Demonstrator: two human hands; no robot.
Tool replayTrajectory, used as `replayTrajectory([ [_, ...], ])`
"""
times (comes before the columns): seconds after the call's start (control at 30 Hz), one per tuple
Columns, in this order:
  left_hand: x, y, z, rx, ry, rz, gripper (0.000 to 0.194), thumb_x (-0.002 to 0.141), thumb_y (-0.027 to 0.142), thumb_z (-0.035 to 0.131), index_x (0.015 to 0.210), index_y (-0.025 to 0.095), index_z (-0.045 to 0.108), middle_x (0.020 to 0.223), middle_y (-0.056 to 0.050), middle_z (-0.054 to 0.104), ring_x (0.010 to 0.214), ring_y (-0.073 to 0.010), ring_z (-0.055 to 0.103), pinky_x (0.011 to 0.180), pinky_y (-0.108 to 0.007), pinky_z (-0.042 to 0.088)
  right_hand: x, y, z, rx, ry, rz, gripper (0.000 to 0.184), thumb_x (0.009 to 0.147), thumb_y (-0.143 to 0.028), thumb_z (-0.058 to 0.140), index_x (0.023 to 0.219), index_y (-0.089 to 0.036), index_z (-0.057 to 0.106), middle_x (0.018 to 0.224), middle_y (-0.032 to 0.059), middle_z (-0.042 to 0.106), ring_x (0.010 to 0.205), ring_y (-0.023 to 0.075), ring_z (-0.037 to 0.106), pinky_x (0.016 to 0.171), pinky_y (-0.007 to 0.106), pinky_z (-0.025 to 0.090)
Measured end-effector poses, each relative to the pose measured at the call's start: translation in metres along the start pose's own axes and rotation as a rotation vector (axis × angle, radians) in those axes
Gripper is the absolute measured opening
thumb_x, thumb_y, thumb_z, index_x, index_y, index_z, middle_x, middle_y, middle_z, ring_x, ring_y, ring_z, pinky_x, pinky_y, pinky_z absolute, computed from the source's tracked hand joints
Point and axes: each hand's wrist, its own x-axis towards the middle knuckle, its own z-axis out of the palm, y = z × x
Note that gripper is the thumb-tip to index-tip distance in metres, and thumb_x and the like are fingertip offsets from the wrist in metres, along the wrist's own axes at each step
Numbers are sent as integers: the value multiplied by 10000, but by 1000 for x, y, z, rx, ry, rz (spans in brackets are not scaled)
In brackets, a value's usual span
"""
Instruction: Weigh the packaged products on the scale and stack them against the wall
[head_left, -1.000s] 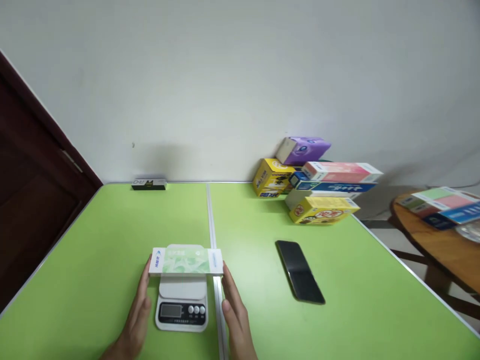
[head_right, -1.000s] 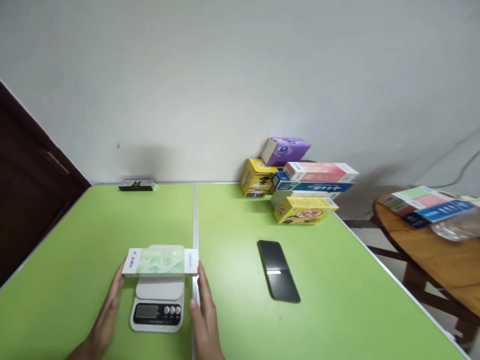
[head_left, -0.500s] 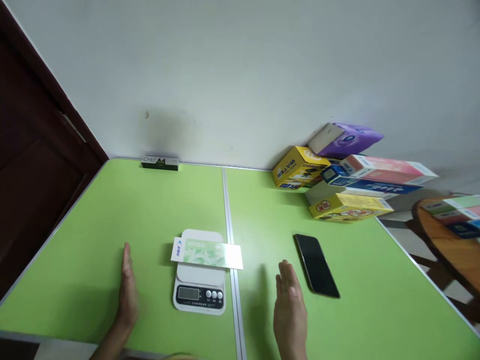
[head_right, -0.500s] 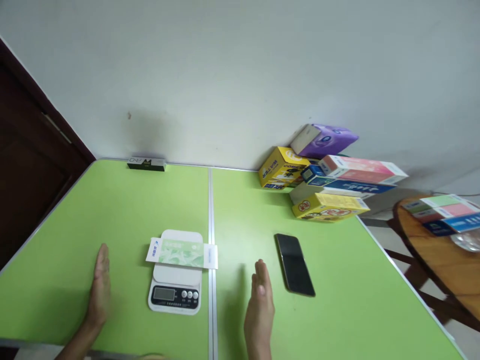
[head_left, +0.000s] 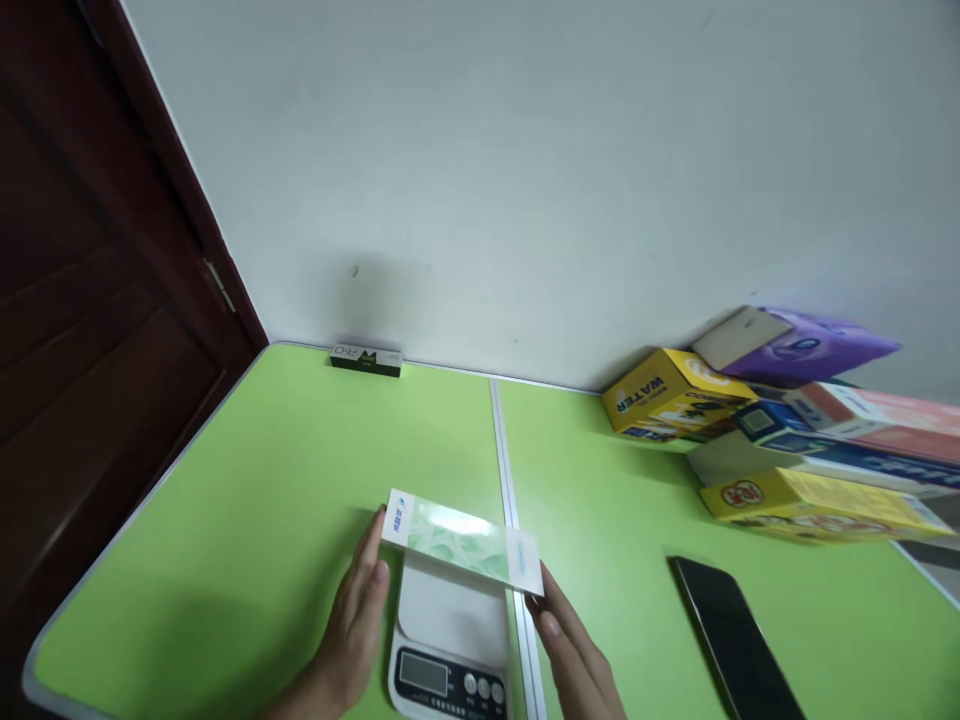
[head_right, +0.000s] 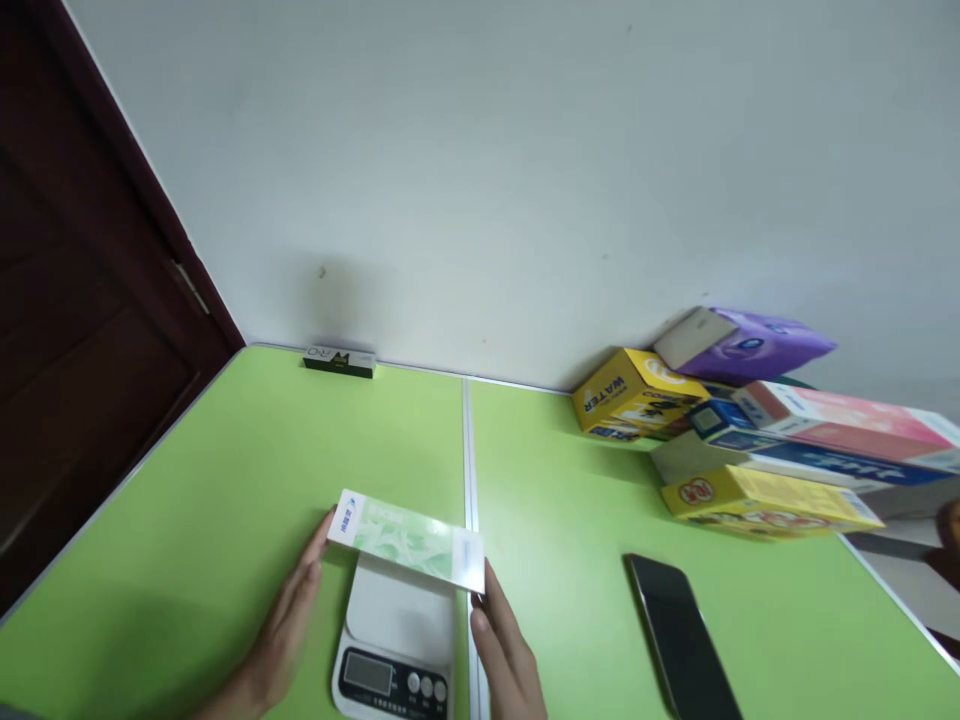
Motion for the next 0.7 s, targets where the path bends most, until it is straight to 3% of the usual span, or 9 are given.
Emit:
replayTrajectory([
  [0.17, 70, 35, -30, 48, 58, 126, 644, 885, 592, 233, 1440, 266, 249, 1514, 3, 263, 1391, -197, 221, 1149, -406, 165, 65, -50, 35, -4, -138, -150, 700, 754, -597, 567, 1370, -316, 385, 1488, -9, 314, 1372, 302, 273, 1128, 513, 173],
  [0.43, 219, 90, -93, 134, 264, 323, 559, 929, 493, 220, 1367, 200, 405, 1450, -67, 396, 1340, -222, 335, 1103, -392, 261, 198, -123, 145, -8, -300, -323, 674, 771, -602, 540, 1354, -288, 416, 1491, 13, 321, 1387, 288, 239, 1121, 512, 194],
  [0.57, 274, 95, -116, 139, 328, 318, 571, 930, 490, 225, 1348, 160, 428, 1454, -95, 385, 1353, -230, 309, 1112, -382, 224, 247, -134, 186, 5, -323, -360, 664, 776, -597, 524, 1354, -288, 418, 1472, -7, 357, 1377, 275, 268, 1131, 481, 193],
  [0.7, 308, 88, -126, 114, 329, 276, 561, 927, 501, 235, 1329, 177, 455, 1454, -76, 389, 1358, -223, 303, 1115, -367, 212, 278, -126, 205, 2, -315, -357, 629, 782, -577, 517, 1344, -311, 427, 1454, -40, 385, 1378, 258, 267, 1139, 468, 169],
])
